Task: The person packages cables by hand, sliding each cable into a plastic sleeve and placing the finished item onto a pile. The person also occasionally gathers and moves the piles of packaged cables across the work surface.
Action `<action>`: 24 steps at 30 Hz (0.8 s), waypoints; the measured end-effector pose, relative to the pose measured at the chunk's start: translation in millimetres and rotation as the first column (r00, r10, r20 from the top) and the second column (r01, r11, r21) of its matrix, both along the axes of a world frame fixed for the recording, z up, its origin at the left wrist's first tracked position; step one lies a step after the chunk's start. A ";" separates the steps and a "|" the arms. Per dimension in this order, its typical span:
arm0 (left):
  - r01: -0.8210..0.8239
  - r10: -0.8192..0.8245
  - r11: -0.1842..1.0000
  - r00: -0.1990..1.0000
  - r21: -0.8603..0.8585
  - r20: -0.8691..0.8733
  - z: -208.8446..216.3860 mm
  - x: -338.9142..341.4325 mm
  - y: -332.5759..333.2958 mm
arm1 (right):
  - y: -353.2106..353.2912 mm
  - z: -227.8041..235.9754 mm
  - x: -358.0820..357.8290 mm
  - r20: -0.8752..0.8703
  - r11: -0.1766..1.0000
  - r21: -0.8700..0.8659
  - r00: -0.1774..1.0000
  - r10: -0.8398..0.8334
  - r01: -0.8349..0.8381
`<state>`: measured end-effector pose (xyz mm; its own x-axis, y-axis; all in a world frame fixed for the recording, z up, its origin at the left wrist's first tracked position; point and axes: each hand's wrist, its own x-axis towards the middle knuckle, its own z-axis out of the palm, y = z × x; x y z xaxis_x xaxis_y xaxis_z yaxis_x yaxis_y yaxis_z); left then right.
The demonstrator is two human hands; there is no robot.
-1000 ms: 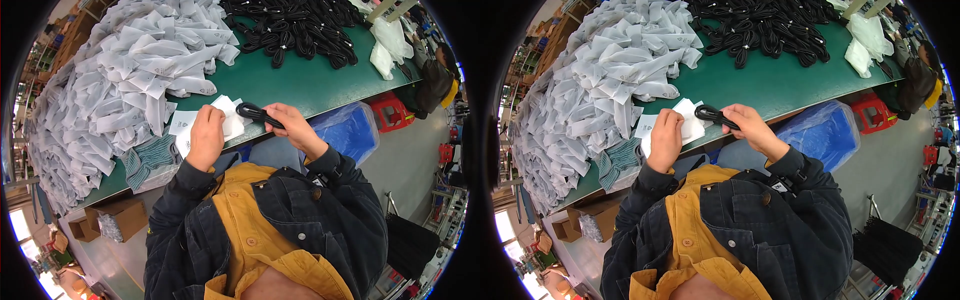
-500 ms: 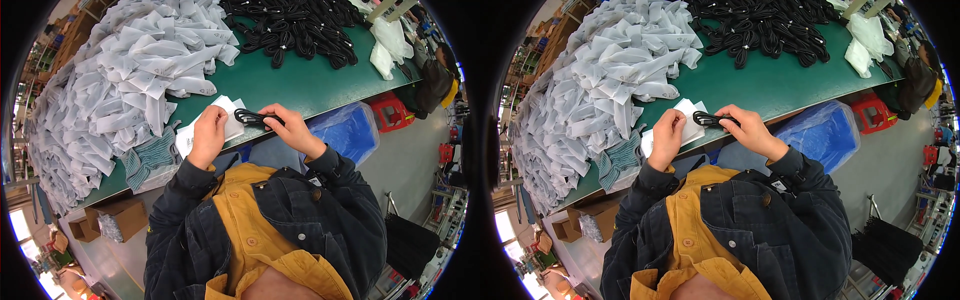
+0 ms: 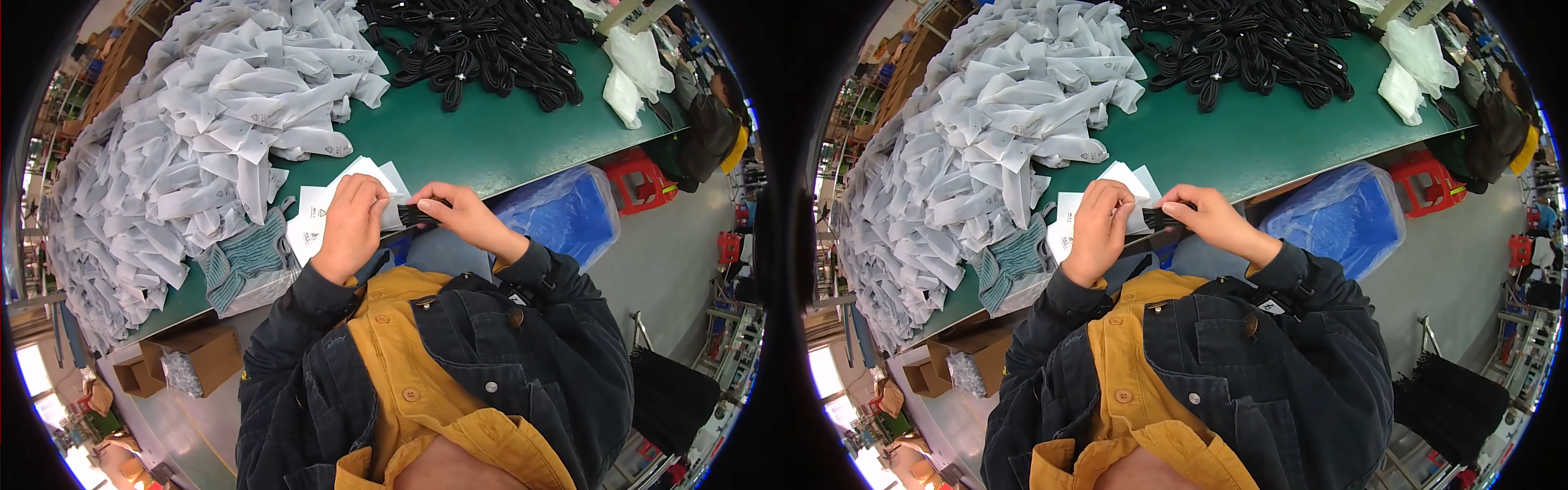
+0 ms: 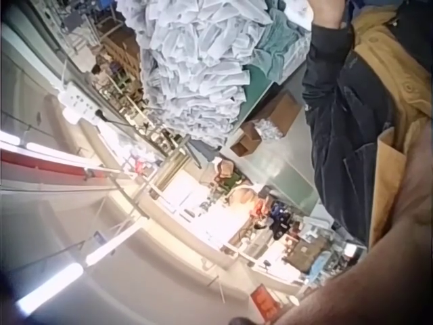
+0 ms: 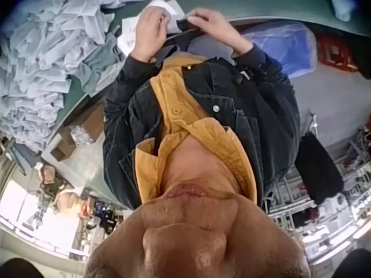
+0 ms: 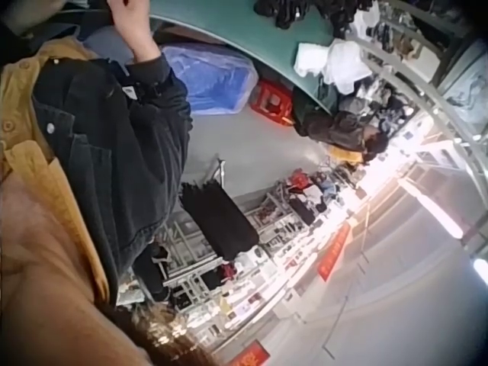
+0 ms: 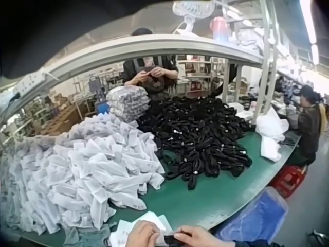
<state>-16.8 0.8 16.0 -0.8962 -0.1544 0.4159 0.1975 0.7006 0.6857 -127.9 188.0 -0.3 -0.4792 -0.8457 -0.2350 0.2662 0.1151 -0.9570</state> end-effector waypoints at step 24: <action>0.077 -0.156 0.542 0.988 0.837 0.010 38.6 -31.6 -23.8 | -39.6 58.0 -18.9 -0.737 0.918 -0.392 0.616 -0.278 -0.054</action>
<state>-48.3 -22.9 54.6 -0.9537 -0.2871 0.0898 0.1561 -0.2169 0.9636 -146.8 148.4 57.8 -0.4342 -0.7093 0.5553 -0.5939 -0.2381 -0.7685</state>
